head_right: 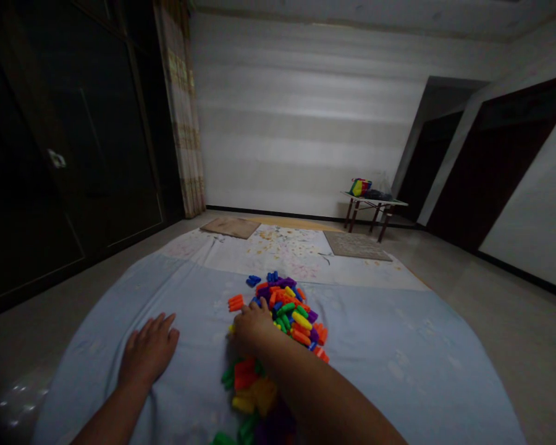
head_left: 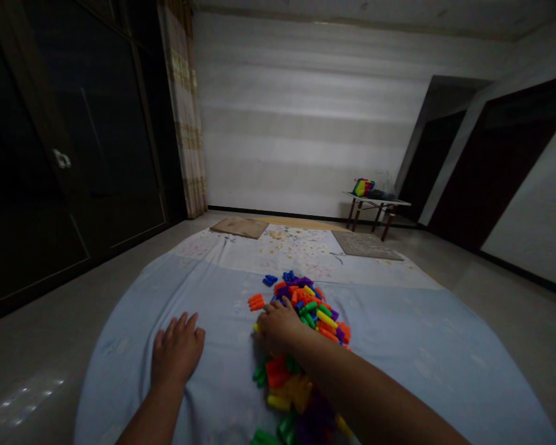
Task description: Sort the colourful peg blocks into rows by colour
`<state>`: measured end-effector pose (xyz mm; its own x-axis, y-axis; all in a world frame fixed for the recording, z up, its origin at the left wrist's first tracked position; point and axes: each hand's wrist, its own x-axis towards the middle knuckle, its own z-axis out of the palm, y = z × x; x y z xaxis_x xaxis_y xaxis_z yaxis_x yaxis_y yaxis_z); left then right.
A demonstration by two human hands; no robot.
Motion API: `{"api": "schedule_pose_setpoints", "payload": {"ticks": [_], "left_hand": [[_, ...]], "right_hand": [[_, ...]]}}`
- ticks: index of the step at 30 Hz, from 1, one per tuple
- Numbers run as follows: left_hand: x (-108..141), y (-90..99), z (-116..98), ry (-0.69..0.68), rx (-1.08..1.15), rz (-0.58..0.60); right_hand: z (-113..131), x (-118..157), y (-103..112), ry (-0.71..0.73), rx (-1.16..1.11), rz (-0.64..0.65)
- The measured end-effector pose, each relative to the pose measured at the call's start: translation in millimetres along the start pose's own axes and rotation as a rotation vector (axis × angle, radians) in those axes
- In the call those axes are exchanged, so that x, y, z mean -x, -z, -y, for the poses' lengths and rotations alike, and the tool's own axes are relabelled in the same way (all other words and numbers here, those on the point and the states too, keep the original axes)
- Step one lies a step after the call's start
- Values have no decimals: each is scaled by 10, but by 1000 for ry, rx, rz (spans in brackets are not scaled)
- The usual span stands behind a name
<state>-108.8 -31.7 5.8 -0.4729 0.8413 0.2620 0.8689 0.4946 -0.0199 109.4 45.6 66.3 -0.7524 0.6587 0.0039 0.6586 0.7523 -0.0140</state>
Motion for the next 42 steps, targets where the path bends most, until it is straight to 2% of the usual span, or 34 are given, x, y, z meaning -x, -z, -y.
{"api": "schedule_pose_setpoints", "payload": {"ticks": [3,5,6,9,11,13,15,19,22,25,29,32,35,38,42], "left_hand": [[-7,-1,4,-1,-2,8],[-15,-4,8,-4,-8,14],[-19,-7,11,-8,-12,15],[-31,-13,19,-21,-26,18],[-35,-15,21,-28,-32,20],[-36,-16,21,-33,-36,18],[-37,-20,22,-37,-32,15],[-59,-41,34,-40,-1,11],[-93,-70,48,-47,-2,19],[-122,-107,65,-47,-23,40],[-139,-151,90,-56,-37,43],[-147,-160,96,-34,-16,45],[-141,-140,92,-33,-8,49],[-115,-101,95,-49,-9,47],[-82,-69,120,-52,57,77]], "right_hand": [[-26,226,181,-38,13,-68],[102,426,209,44,-14,-137],[201,531,173,115,-31,-182],[511,809,-89,384,-49,-173],[621,941,-279,464,-26,-143],[612,1028,-376,479,-23,-151],[515,1078,-353,450,-23,-171],[266,1101,-96,350,-29,-156],[139,1129,105,248,-109,-133],[36,1249,217,151,-237,-132],[-74,1490,161,96,-340,-87],[-121,1529,32,107,-377,-62],[-154,1373,-53,22,-361,-105],[-191,1210,-44,-86,-344,-162],[-331,1324,-23,-114,-346,-267]]}}
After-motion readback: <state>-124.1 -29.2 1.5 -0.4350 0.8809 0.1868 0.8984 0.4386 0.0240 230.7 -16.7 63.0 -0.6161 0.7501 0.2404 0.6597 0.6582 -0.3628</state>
